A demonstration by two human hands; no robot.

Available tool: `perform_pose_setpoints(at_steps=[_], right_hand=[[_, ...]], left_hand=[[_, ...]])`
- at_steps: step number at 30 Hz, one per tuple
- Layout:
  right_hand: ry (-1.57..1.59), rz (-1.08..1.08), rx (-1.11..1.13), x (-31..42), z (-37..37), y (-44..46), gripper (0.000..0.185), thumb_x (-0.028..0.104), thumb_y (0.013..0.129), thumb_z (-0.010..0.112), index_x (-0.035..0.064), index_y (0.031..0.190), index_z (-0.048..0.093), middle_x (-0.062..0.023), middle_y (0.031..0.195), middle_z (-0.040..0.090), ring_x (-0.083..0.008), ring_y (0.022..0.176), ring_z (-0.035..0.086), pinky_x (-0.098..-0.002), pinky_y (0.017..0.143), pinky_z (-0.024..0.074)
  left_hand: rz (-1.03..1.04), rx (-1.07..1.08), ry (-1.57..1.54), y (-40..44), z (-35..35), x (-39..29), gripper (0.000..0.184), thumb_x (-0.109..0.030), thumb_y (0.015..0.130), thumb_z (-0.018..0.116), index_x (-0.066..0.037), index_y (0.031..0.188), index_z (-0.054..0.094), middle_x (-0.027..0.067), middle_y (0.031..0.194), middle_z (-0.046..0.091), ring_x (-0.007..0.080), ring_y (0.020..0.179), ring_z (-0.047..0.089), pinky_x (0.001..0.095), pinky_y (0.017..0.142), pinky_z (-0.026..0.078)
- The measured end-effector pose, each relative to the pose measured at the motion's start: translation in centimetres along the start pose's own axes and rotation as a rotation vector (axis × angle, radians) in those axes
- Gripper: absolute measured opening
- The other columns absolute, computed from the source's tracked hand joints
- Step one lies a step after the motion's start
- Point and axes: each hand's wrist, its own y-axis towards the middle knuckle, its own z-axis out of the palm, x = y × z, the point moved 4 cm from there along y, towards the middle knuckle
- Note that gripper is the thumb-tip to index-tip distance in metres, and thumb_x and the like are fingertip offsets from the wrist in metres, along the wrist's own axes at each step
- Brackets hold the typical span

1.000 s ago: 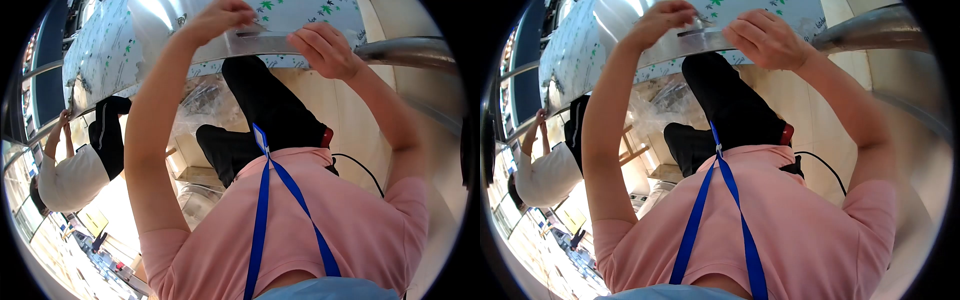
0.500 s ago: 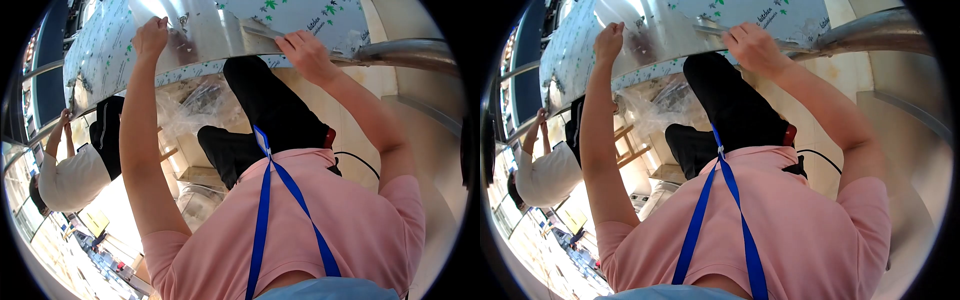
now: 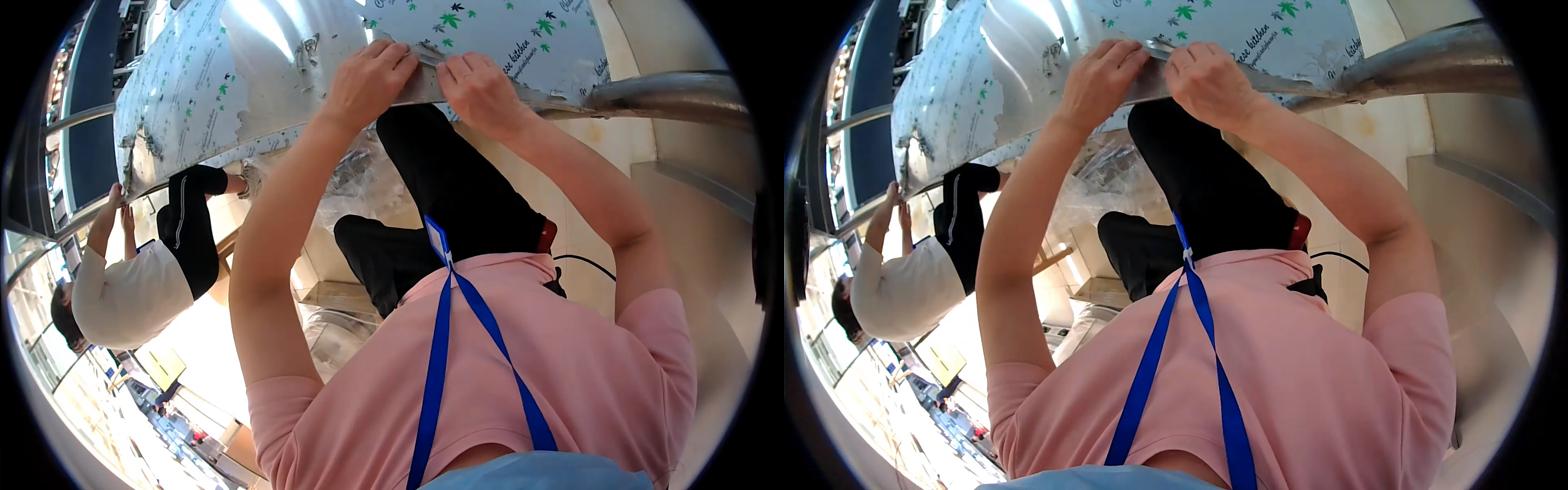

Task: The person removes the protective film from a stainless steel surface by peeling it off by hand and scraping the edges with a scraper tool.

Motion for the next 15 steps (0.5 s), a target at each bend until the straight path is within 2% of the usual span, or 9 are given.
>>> perform_pose_setpoints(at_steps=[2, 5, 8, 11, 15], right_hand=[[-0.019, 0.003, 0.027, 0.1, 0.0, 0.2, 0.012, 0.013, 0.069, 0.056, 0.0033, 0.074, 0.062, -0.0072, 0.075, 0.057, -0.0208, 0.073, 0.057, -0.03, 0.065, 0.0463], [-0.012, 0.009, 0.075, 0.4, 0.5, -0.1, 0.02, 0.01, 0.069, 0.056, -0.0005, 0.086, 0.06, -0.0089, 0.08, 0.056, -0.0226, 0.078, 0.058, -0.0309, 0.07, 0.0482], [-0.039, 0.007, 0.017, 0.3, 0.4, 0.4, 0.01, 0.013, 0.069, 0.056, 0.0045, 0.071, 0.06, -0.0066, 0.073, 0.055, -0.021, 0.073, 0.056, -0.0295, 0.065, 0.0452], [-0.029, 0.022, 0.054, 0.3, 0.9, 0.5, 0.008, 0.013, 0.069, 0.056, 0.0056, 0.07, 0.059, -0.0061, 0.072, 0.053, -0.0205, 0.072, 0.056, -0.0295, 0.064, 0.0451], [-0.004, 0.031, 0.025, 0.3, 0.5, 0.8, 0.006, 0.012, 0.069, 0.056, 0.0063, 0.069, 0.057, -0.0058, 0.071, 0.052, -0.0202, 0.072, 0.055, -0.0297, 0.063, 0.0452]], left_hand=[[0.029, -0.013, 0.056, -0.1, 0.5, -0.2, 0.017, -0.011, 0.071, 0.058, -0.006, 0.087, 0.062, 0.0017, 0.089, 0.061, 0.0179, 0.087, 0.061, 0.0299, 0.069, 0.052], [0.051, -0.067, 0.1, -0.1, 1.0, -0.2, 0.014, -0.011, 0.071, 0.058, -0.007, 0.083, 0.06, 0.0019, 0.085, 0.061, 0.0171, 0.083, 0.062, 0.0287, 0.067, 0.052], [0.099, -0.075, 0.121, 0.2, 0.8, 0.0, 0.011, -0.012, 0.071, 0.058, -0.007, 0.08, 0.059, 0.0017, 0.084, 0.059, 0.0164, 0.08, 0.062, 0.0276, 0.064, 0.052], [0.113, 0.0, 0.121, 0.2, 1.5, 0.4, 0.009, -0.013, 0.071, 0.057, -0.008, 0.079, 0.058, 0.001, 0.081, 0.058, 0.0155, 0.078, 0.061, 0.0269, 0.064, 0.051], [0.163, -0.033, 0.127, 0.5, 1.3, 0.7, 0.009, -0.014, 0.071, 0.057, -0.008, 0.078, 0.057, 0.0003, 0.079, 0.056, 0.0139, 0.076, 0.06, 0.0261, 0.063, 0.051]])
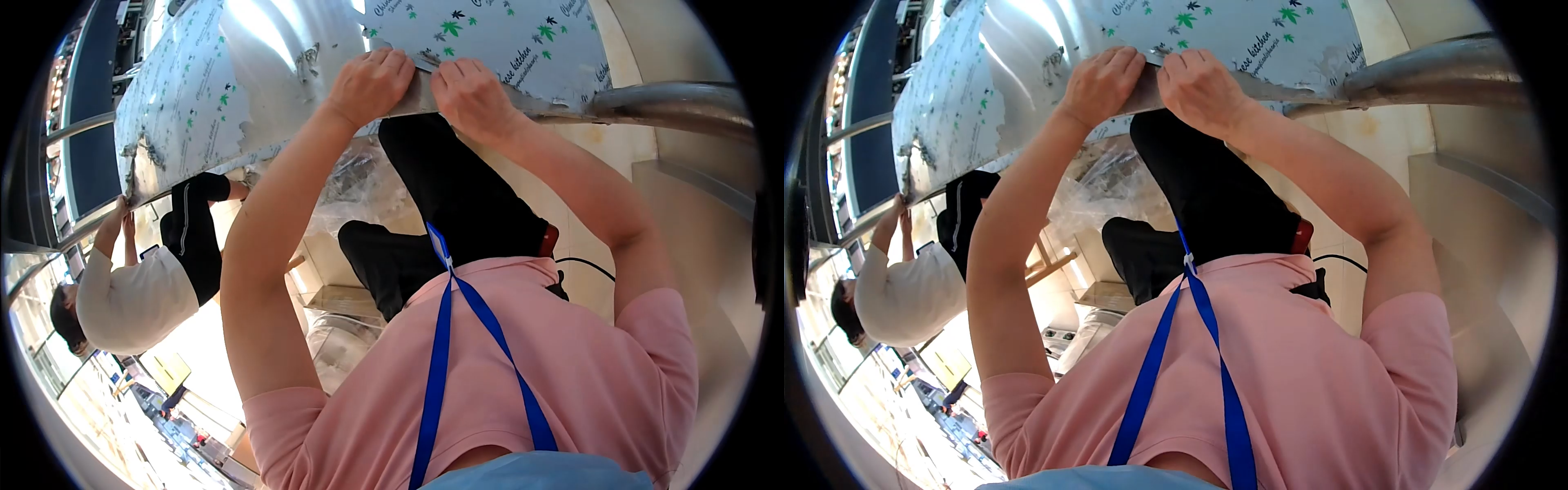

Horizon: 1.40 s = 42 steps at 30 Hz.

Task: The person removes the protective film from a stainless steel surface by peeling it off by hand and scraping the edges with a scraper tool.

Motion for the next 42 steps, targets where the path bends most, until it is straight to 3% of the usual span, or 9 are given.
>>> perform_pose_setpoints(at_steps=[2, 5, 8, 11, 14, 20, 29, 32, 42], right_hand=[[0.042, 0.022, -0.003, 0.0, -0.3, 0.0, 0.006, 0.012, 0.069, 0.056, 0.006, 0.069, 0.057, -0.0058, 0.071, 0.052, -0.0203, 0.072, 0.056, -0.03, 0.063, 0.0455], [0.043, 0.021, 0.03, -0.1, -0.3, 0.0, 0.006, 0.012, 0.068, 0.056, 0.0057, 0.07, 0.057, -0.0059, 0.071, 0.052, -0.0206, 0.072, 0.056, -0.0303, 0.063, 0.0459], [0.005, 0.009, -0.037, -0.3, 0.3, 0.1, 0.006, 0.012, 0.068, 0.057, 0.0057, 0.069, 0.057, -0.0062, 0.071, 0.052, -0.0209, 0.071, 0.056, -0.0302, 0.064, 0.0462], [0.038, 0.05, 0.055, -0.3, 0.5, 0.2, 0.015, 0.009, 0.068, 0.055, 0.001, 0.08, 0.059, -0.008, 0.078, 0.054, -0.0217, 0.077, 0.057, -0.0301, 0.068, 0.0483], [0.038, 0.028, 0.006, -0.4, 0.5, 0.4, 0.006, 0.011, 0.068, 0.057, 0.0053, 0.068, 0.057, -0.0065, 0.072, 0.053, -0.0212, 0.073, 0.057, -0.0304, 0.064, 0.0467], [0.008, 0.023, -0.01, -0.4, 0.6, 0.5, 0.006, 0.011, 0.067, 0.057, 0.006, 0.069, 0.058, -0.0061, 0.072, 0.053, -0.0208, 0.072, 0.057, -0.0299, 0.064, 0.0473], [-0.005, 0.039, 0.036, -0.5, 0.8, 0.6, 0.008, 0.012, 0.068, 0.057, 0.0052, 0.071, 0.059, -0.0061, 0.073, 0.053, -0.0204, 0.073, 0.057, -0.0299, 0.065, 0.0478], [0.056, 0.088, 0.112, -0.7, 0.8, 0.6, 0.015, 0.008, 0.069, 0.055, 0.0003, 0.081, 0.059, -0.0091, 0.079, 0.055, -0.0231, 0.078, 0.059, -0.0315, 0.072, 0.0498], [0.06, 0.092, 0.096, -0.8, 0.8, 0.8, 0.014, 0.008, 0.068, 0.056, 0.0008, 0.08, 0.059, -0.009, 0.079, 0.055, -0.0234, 0.077, 0.059, -0.0318, 0.071, 0.05]], left_hand=[[0.01, -0.005, 0.012, 0.0, -0.2, 0.1, 0.008, -0.014, 0.071, 0.057, -0.009, 0.078, 0.058, 0.0, 0.079, 0.056, 0.0132, 0.076, 0.06, 0.0256, 0.062, 0.05], [-0.017, 0.19, -0.02, -0.5, 0.1, 0.1, 0.025, -0.013, 0.076, 0.055, -0.004, 0.098, 0.061, 0.006, 0.1, 0.063, 0.0206, 0.093, 0.063, 0.0299, 0.072, 0.052], [-0.019, 0.193, -0.018, -0.3, 0.2, 0.5, 0.025, -0.014, 0.076, 0.055, -0.005, 0.098, 0.061, 0.0055, 0.1, 0.063, 0.0194, 0.094, 0.063, 0.0292, 0.072, 0.052], [0.049, -0.006, 0.012, 0.2, 0.1, 0.6, 0.008, -0.015, 0.073, 0.057, -0.009, 0.077, 0.058, 0.0003, 0.078, 0.057, 0.0139, 0.076, 0.06, 0.025, 0.061, 0.051], [0.05, 0.023, 0.001, 0.0, 0.6, 0.7, 0.007, -0.015, 0.073, 0.057, -0.009, 0.077, 0.058, 0.001, 0.079, 0.058, 0.0143, 0.076, 0.061, 0.0252, 0.062, 0.051], [0.072, -0.058, 0.018, 0.0, 0.6, 0.8, 0.006, -0.014, 0.074, 0.056, -0.008, 0.074, 0.058, 0.0015, 0.079, 0.058, 0.0141, 0.077, 0.061, 0.025, 0.063, 0.052], [0.026, -0.026, 0.005, 0.0, 0.7, 0.8, 0.006, -0.014, 0.073, 0.056, -0.008, 0.075, 0.058, 0.0013, 0.081, 0.058, 0.0139, 0.08, 0.061, 0.0245, 0.059, 0.052], [0.025, -0.029, -0.006, 0.1, 0.8, 0.9, 0.007, -0.013, 0.073, 0.056, -0.008, 0.076, 0.059, 0.0012, 0.081, 0.058, 0.0143, 0.081, 0.061, 0.0246, 0.058, 0.052], [0.016, -0.021, -0.023, 0.0, 1.0, 1.1, 0.008, -0.014, 0.074, 0.056, -0.008, 0.079, 0.06, 0.001, 0.081, 0.057, 0.0147, 0.081, 0.061, 0.0249, 0.059, 0.052]])
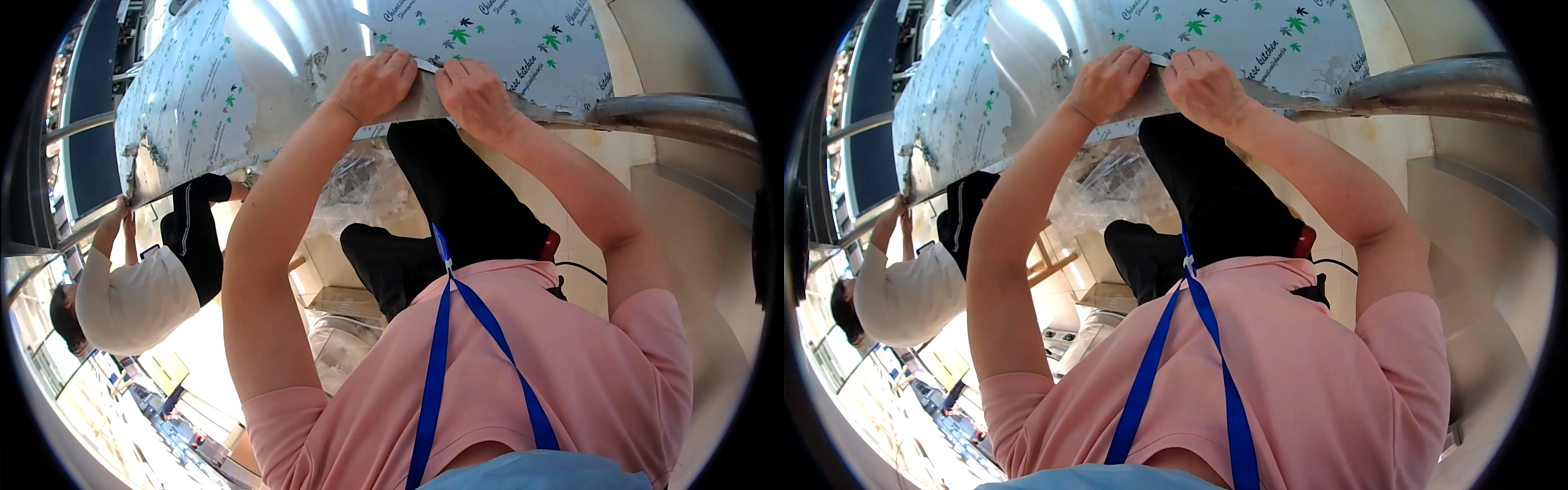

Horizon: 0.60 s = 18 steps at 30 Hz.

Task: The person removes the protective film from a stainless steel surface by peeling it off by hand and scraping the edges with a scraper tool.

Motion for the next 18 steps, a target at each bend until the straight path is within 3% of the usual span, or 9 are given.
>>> perform_pose_setpoints(at_steps=[5, 8, 11, 14, 18], right_hand=[[0.005, 0.018, -0.023, -0.1, 0.1, -0.1, 0.013, 0.008, 0.068, 0.056, 0.0015, 0.08, 0.058, -0.0079, 0.076, 0.053, -0.0226, 0.074, 0.058, -0.0316, 0.068, 0.0495], [-0.007, -0.022, -0.062, -0.1, -0.7, -0.2, 0.007, 0.011, 0.067, 0.056, 0.0048, 0.071, 0.057, -0.0068, 0.073, 0.052, -0.0213, 0.071, 0.056, -0.0306, 0.066, 0.0479], [-0.002, -0.043, -0.1, 0.2, -1.9, -2.1, 0.008, 0.01, 0.067, 0.056, 0.0039, 0.072, 0.057, -0.0071, 0.073, 0.052, -0.0214, 0.07, 0.056, -0.0303, 0.066, 0.0477], [0.032, -0.031, -0.099, -0.3, -3.4, -4.0, 0.009, 0.009, 0.067, 0.056, 0.0033, 0.073, 0.057, -0.0073, 0.073, 0.052, -0.0216, 0.071, 0.056, -0.0309, 0.066, 0.0479], [-0.012, -0.013, -0.093, -0.8, -4.1, -5.2, 0.01, 0.009, 0.067, 0.056, 0.0029, 0.075, 0.057, -0.0078, 0.074, 0.052, -0.0219, 0.073, 0.057, -0.0308, 0.067, 0.0485]], left_hand=[[-0.02, 0.037, -0.029, 0.3, -0.6, 0.0, 0.009, -0.014, 0.074, 0.057, -0.008, 0.08, 0.059, 0.0012, 0.082, 0.056, 0.0149, 0.08, 0.06, 0.0257, 0.059, 0.052], [-0.027, 0.042, -0.015, 0.2, -0.9, -0.4, 0.01, -0.013, 0.073, 0.057, -0.008, 0.082, 0.059, 0.0013, 0.082, 0.056, 0.0153, 0.08, 0.06, 0.0262, 0.06, 0.052], [-0.049, 0.134, -0.078, -0.4, -1.2, -2.2, 0.021, -0.011, 0.075, 0.057, -0.005, 0.095, 0.062, 0.0042, 0.096, 0.06, 0.0192, 0.091, 0.061, 0.0276, 0.066, 0.053], [-0.016, -0.049, -0.136, 0.8, -2.1, -4.1, 0.011, -0.013, 0.072, 0.057, -0.008, 0.081, 0.059, 0.0009, 0.08, 0.054, 0.0155, 0.078, 0.059, 0.0256, 0.061, 0.052], [-0.064, 0.004, -0.17, 1.7, -1.3, -5.1, 0.011, -0.012, 0.072, 0.057, -0.007, 0.082, 0.06, 0.0006, 0.08, 0.055, 0.0155, 0.079, 0.059, 0.026, 0.06, 0.052]])
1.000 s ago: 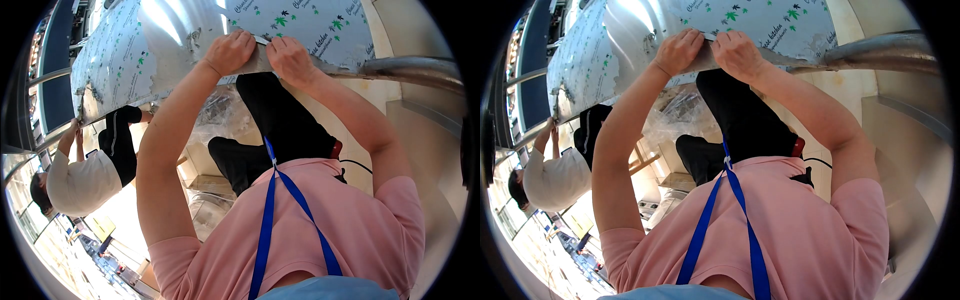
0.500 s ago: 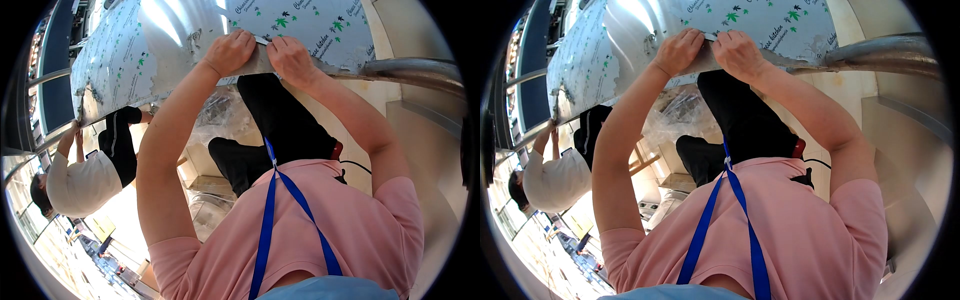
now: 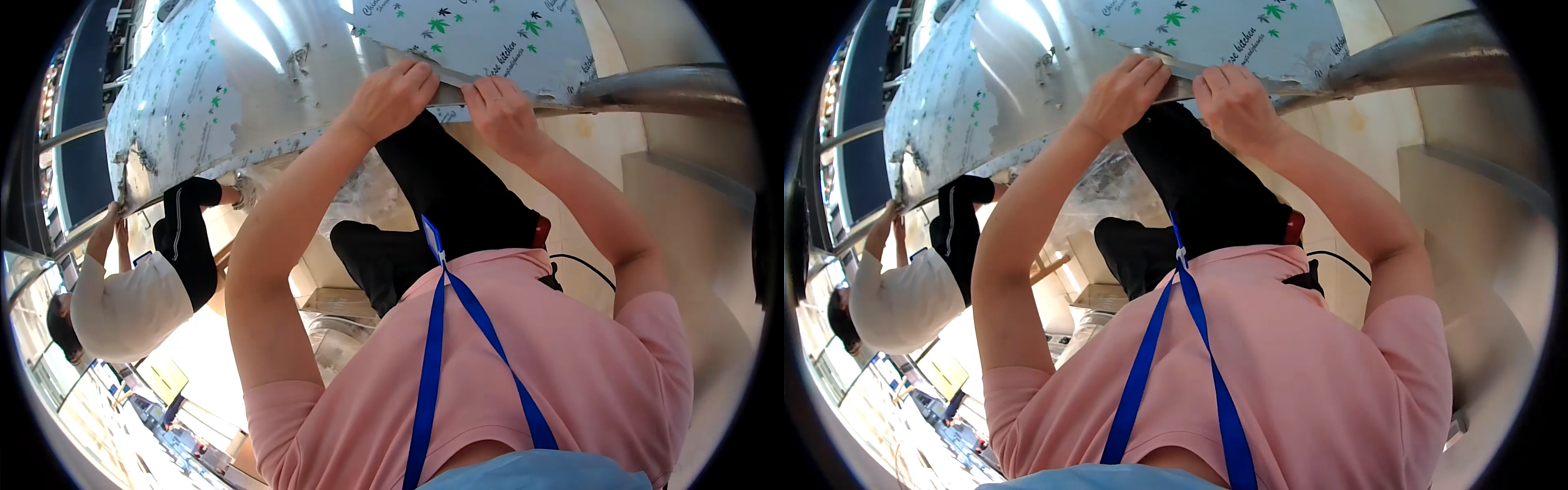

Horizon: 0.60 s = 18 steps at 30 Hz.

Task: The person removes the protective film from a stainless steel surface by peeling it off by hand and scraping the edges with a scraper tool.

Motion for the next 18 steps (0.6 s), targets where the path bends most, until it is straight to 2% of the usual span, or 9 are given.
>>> perform_pose_setpoints(at_steps=[11, 14, 18], right_hand=[[-0.029, -0.007, -0.017, -1.4, 0.8, -0.1, 0.012, 0.01, 0.066, 0.056, 0.0035, 0.076, 0.058, -0.0065, 0.074, 0.052, -0.0215, 0.072, 0.057, -0.0306, 0.066, 0.0488], [-0.008, 0.014, 0.045, -1.2, 0.1, 0.1, 0.012, 0.01, 0.067, 0.056, 0.003, 0.076, 0.058, -0.0067, 0.074, 0.052, -0.0215, 0.071, 0.056, -0.0306, 0.064, 0.0481], [-0.013, 0.044, 0.086, -0.4, -0.6, -0.5, 0.013, 0.01, 0.066, 0.056, 0.0022, 0.076, 0.057, -0.0074, 0.073, 0.051, -0.0218, 0.071, 0.056, -0.0313, 0.065, 0.0472]], left_hand=[[0.024, -0.04, 0.001, 0.9, 1.0, 0.3, 0.014, -0.012, 0.072, 0.057, -0.006, 0.083, 0.062, 0.0014, 0.081, 0.058, 0.0169, 0.082, 0.06, 0.0263, 0.063, 0.053], [0.002, 0.144, -0.036, 0.6, 1.1, 0.7, 0.025, -0.011, 0.076, 0.056, -0.004, 0.099, 0.063, 0.0057, 0.099, 0.063, 0.0212, 0.094, 0.061, 0.0295, 0.073, 0.053], [0.044, 0.111, -0.082, 0.7, 0.7, 0.2, 0.024, -0.011, 0.076, 0.057, -0.004, 0.098, 0.063, 0.0063, 0.098, 0.063, 0.0224, 0.094, 0.061, 0.0297, 0.074, 0.052]])
